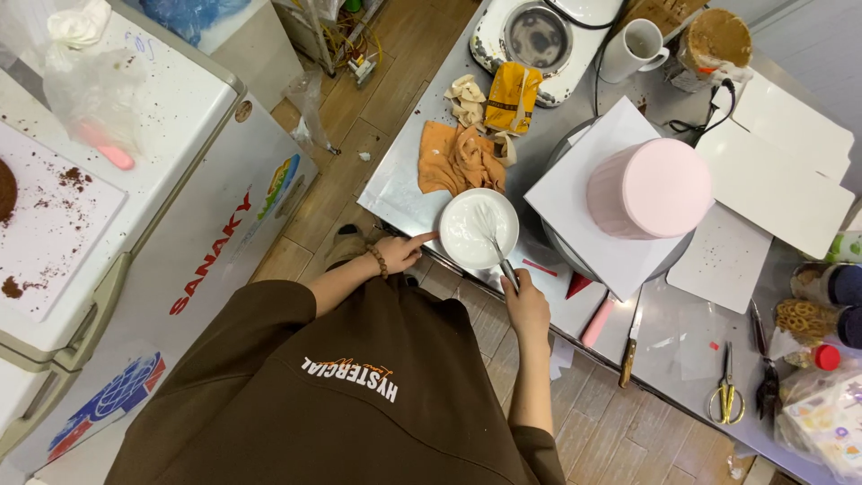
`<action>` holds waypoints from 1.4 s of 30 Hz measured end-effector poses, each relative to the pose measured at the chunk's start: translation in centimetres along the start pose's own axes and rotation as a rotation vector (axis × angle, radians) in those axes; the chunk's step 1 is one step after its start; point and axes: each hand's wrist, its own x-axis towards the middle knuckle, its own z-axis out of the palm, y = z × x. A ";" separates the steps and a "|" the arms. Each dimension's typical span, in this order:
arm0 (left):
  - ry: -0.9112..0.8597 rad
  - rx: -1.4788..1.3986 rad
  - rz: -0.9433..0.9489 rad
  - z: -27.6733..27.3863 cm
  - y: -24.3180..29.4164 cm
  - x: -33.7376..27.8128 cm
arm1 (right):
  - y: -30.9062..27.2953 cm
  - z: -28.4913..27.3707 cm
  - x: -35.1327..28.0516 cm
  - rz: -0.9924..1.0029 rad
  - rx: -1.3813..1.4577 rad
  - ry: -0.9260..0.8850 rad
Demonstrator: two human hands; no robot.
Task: Whisking cream in a bowl and transferring some to a piping bag in a bakery setting.
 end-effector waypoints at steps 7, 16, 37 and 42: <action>-0.074 -0.141 -0.128 -1.4 3.7 0.1 | 0.0 -3.9 1.5 -0.541 -0.360 0.054; -0.012 -1.169 -0.507 -3.9 8.9 4.3 | -5.8 -8.3 2.4 -0.597 -0.655 -0.004; -0.068 -1.354 -0.502 -0.5 5.1 4.9 | -4.4 -3.5 1.4 -0.584 -0.719 0.061; -0.071 -1.374 -0.471 -0.7 5.3 4.5 | -2.8 -1.4 1.7 -0.666 -0.802 0.040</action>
